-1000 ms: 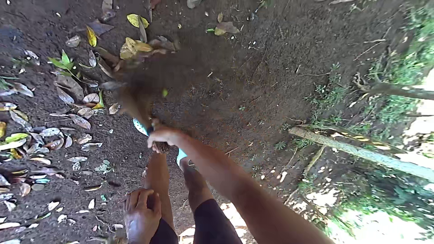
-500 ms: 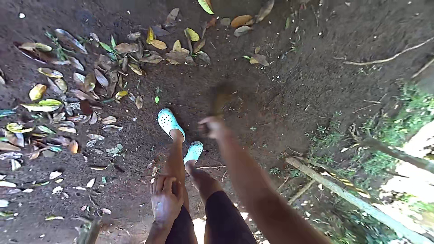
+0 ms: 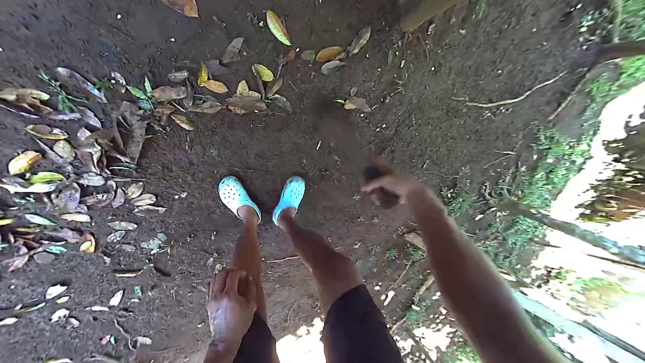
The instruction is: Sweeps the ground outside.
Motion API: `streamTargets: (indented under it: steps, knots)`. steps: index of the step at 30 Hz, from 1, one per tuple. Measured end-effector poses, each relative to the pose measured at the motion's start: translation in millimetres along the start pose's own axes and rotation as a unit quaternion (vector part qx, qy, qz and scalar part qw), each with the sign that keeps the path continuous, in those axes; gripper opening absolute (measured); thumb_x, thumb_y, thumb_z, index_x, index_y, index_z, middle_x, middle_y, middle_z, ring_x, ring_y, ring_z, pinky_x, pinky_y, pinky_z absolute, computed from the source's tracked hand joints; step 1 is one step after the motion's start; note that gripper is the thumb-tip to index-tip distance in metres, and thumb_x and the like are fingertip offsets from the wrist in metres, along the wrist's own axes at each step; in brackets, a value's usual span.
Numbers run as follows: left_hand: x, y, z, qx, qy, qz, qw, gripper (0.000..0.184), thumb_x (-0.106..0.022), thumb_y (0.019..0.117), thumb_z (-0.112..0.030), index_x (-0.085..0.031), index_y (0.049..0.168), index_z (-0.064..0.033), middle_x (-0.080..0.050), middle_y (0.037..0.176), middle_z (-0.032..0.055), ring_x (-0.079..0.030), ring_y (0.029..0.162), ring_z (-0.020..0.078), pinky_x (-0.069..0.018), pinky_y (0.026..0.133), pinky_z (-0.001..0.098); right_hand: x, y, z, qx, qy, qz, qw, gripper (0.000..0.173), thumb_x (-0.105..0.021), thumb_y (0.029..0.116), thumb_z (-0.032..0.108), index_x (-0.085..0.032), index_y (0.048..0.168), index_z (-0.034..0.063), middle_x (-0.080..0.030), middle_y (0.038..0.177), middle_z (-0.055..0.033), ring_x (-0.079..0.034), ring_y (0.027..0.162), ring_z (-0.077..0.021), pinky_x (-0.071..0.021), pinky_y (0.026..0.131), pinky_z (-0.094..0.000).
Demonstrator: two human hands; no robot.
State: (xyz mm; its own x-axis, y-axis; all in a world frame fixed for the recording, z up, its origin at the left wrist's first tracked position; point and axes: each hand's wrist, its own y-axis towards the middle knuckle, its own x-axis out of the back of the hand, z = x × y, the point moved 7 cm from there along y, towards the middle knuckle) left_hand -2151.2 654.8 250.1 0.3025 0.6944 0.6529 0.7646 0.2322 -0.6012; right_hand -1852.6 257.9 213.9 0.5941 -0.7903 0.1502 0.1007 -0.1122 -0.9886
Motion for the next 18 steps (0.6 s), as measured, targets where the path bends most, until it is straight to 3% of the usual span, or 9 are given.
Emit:
streamTargets:
  steps: [2, 4, 6, 7, 8, 10, 12, 15, 18]
  knots:
    - [3, 6, -4, -0.001, 0.006, -0.003, 1.0, 0.028, -0.063, 0.085, -0.037, -0.075, 0.093, -0.0134, -0.07, 0.1, 0.0071, -0.067, 0.098, 0.0277, -0.0542, 0.086, 0.0478, 71, 52, -10, -0.028, 0.079, -0.133, 0.988, 0.05, -0.063, 0.0941, 0.008, -0.043, 0.14, 0.0125, -0.063, 0.083, -0.0104, -0.061, 0.059, -0.019, -0.0569, 0.056, -0.0378]
    - [5, 14, -10, 0.004, 0.01, -0.013, 1.0, 0.028, -0.063, 0.0853, -0.037, -0.075, 0.094, -0.0134, -0.07, 0.1, 0.0073, -0.067, 0.098, 0.0272, -0.0543, 0.086, 0.0476, 65, 104, 9, -0.019, 0.193, -0.14, 0.971, 0.024, -0.058, 0.096, 0.012, -0.053, 0.12, 0.0106, -0.06, 0.077, -0.0038, -0.059, 0.059, -0.0141, -0.0558, 0.057, -0.0324]
    - [7, 21, -19, 0.009, 0.018, -0.019, 1.0, 0.028, -0.063, 0.0859, -0.038, -0.075, 0.094, -0.0135, -0.07, 0.1, 0.0069, -0.066, 0.098, 0.0263, -0.0549, 0.086, 0.0459, -34, 143, 43, -0.001, 0.265, -0.057, 0.963, 0.009, -0.059, 0.092, 0.012, -0.057, 0.099, 0.0077, -0.058, 0.071, -0.0024, -0.056, 0.057, -0.013, -0.0508, 0.052, -0.0309]
    - [6, 26, -27, 0.011, 0.023, -0.023, 0.999, 0.028, -0.064, 0.0856, -0.038, -0.074, 0.093, -0.0136, -0.069, 0.1, 0.0066, -0.066, 0.098, 0.0258, -0.055, 0.085, 0.0453, -105, 149, 63, 0.005, 0.249, -0.005, 0.968, 0.012, -0.062, 0.0889, 0.011, -0.059, 0.099, 0.0064, -0.059, 0.072, -0.0035, -0.056, 0.058, -0.0143, -0.0504, 0.052, -0.033]
    - [4, 31, -36, 0.013, 0.029, -0.022, 0.999, 0.028, -0.063, 0.0857, -0.038, -0.074, 0.093, -0.0136, -0.069, 0.099, 0.0066, -0.066, 0.097, 0.0257, -0.0549, 0.085, 0.0453, -180, 142, 86, 0.016, 0.215, 0.053, 0.975, 0.019, -0.065, 0.0841, 0.007, -0.059, 0.102, 0.0062, -0.059, 0.071, -0.0048, -0.056, 0.055, -0.0153, -0.0499, 0.05, -0.034]
    - [1, 38, -51, 0.015, 0.043, -0.016, 0.999, 0.029, -0.063, 0.0858, -0.038, -0.074, 0.093, -0.0129, -0.069, 0.099, 0.0076, -0.066, 0.097, 0.0266, -0.0545, 0.085, 0.0468, -293, 102, 116, 0.038, 0.126, 0.208, 0.969, 0.057, -0.069, 0.0788, 0.004, -0.053, 0.132, 0.0119, -0.063, 0.079, -0.0097, -0.061, 0.058, -0.0186, -0.0559, 0.052, -0.037]
    - [0, 45, -65, 0.018, 0.047, -0.013, 0.999, 0.029, -0.064, 0.0851, -0.036, -0.074, 0.094, -0.0108, -0.069, 0.1, 0.0105, -0.067, 0.097, 0.03, -0.0547, 0.085, 0.05, -339, 61, 137, 0.062, 0.02, 0.375, 0.925, 0.076, -0.067, 0.0868, 0.003, -0.036, 0.153, 0.0221, -0.062, 0.081, -0.0095, -0.058, 0.057, -0.0157, -0.0532, 0.052, -0.033]
    - [-1, 58, -79, 0.03, 0.044, -0.014, 0.998, 0.028, -0.066, 0.0839, -0.033, -0.074, 0.094, -0.0086, -0.069, 0.101, 0.0136, -0.067, 0.097, 0.0332, -0.0546, 0.084, 0.0537, -280, 7, 146, 0.089, -0.045, 0.427, 0.899, 0.092, -0.064, 0.0912, 0.001, -0.018, 0.163, 0.0349, -0.065, 0.093, -0.0158, -0.058, 0.055, -0.0202, -0.053, 0.049, -0.0385]
    - [-11, 67, -94, 0.025, 0.044, -0.009, 0.999, 0.03, -0.065, 0.0842, -0.035, -0.074, 0.093, -0.0088, -0.069, 0.1, 0.0131, -0.066, 0.097, 0.0335, -0.0531, 0.085, 0.0542, -93, -9, 101, 0.068, -0.001, 0.275, 0.959, 0.084, -0.07, 0.0887, 0.01, -0.03, 0.157, 0.0393, -0.064, 0.092, -0.0108, -0.058, 0.059, -0.0172, -0.0542, 0.054, -0.0369]
